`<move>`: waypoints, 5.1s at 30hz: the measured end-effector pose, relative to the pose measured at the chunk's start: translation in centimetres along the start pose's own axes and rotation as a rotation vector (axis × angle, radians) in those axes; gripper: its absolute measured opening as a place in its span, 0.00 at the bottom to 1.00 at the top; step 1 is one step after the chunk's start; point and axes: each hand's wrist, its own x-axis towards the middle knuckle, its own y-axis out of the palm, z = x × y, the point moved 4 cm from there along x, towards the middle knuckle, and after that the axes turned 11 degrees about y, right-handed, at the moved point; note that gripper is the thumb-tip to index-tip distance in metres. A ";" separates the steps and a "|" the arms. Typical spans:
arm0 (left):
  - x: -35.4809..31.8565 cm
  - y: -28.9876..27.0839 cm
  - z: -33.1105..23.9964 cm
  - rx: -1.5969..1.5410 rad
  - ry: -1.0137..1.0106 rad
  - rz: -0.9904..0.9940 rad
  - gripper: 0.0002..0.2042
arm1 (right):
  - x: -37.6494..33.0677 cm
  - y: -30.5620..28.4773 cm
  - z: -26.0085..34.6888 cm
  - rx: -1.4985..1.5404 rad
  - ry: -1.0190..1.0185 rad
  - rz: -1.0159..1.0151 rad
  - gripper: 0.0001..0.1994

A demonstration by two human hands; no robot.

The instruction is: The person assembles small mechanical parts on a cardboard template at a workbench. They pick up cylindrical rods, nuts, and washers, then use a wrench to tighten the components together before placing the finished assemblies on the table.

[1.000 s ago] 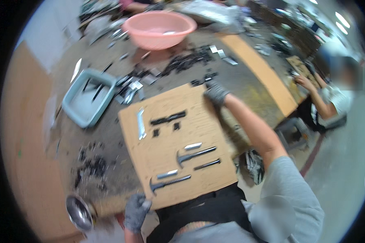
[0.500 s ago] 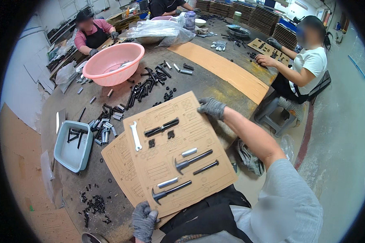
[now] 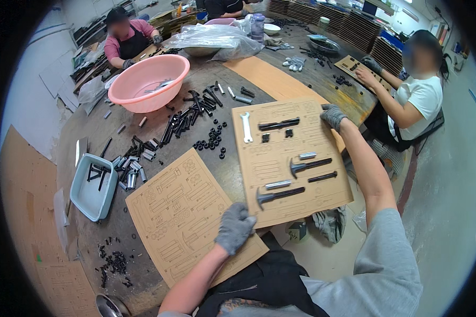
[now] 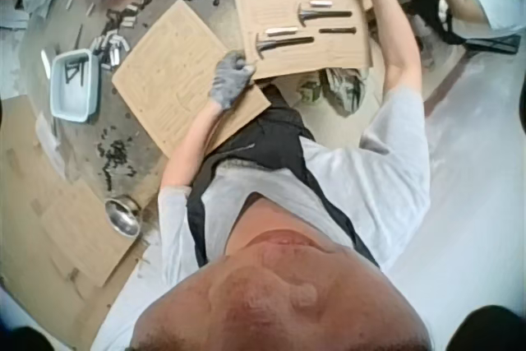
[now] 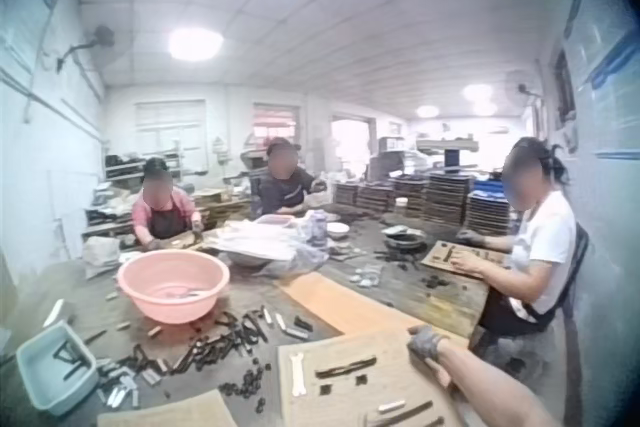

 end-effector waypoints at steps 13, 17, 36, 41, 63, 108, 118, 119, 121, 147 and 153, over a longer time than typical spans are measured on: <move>9.9 11.9 2.6 0.190 0.199 -0.016 0.11 | 21.2 -8.7 -10.4 -0.500 -0.268 -0.357 0.16; 8.7 10.0 2.2 0.150 0.178 0.146 0.20 | 18.8 -0.5 -6.1 -0.421 -0.161 -0.434 0.18; -3.3 -13.0 5.6 1.000 0.531 -0.172 0.27 | -15.0 42.0 29.3 -1.083 -1.435 0.023 0.14; -3.1 -13.0 5.6 0.977 0.513 -0.131 0.27 | -13.9 44.5 30.4 -1.385 -1.490 -0.083 0.11; -4.2 -22.2 5.7 0.724 0.304 -0.583 0.19 | -30.2 36.2 19.5 -0.693 -1.356 0.354 0.10; 0.4 -21.3 5.5 0.677 0.376 -0.455 0.13 | -17.3 47.8 34.0 -0.774 -0.805 0.397 0.15; 0.3 -21.4 5.5 0.688 0.363 -0.432 0.11 | -16.7 49.5 34.4 -1.022 -0.647 0.380 0.23; 0.2 -21.6 5.6 0.699 0.343 -0.433 0.11 | -17.0 49.3 34.3 -0.995 -0.638 0.395 0.24; 0.5 -21.1 5.7 0.687 0.363 -0.431 0.10 | -15.2 48.5 33.9 -0.877 -0.660 0.350 0.24; -7.1 -26.9 4.8 0.569 0.477 -0.565 0.15 | -34.8 39.8 24.8 -0.654 -1.122 0.647 0.12; -8.2 -28.0 6.7 0.695 0.360 -0.526 0.11 | -36.5 39.4 22.0 -0.730 -1.224 0.307 0.06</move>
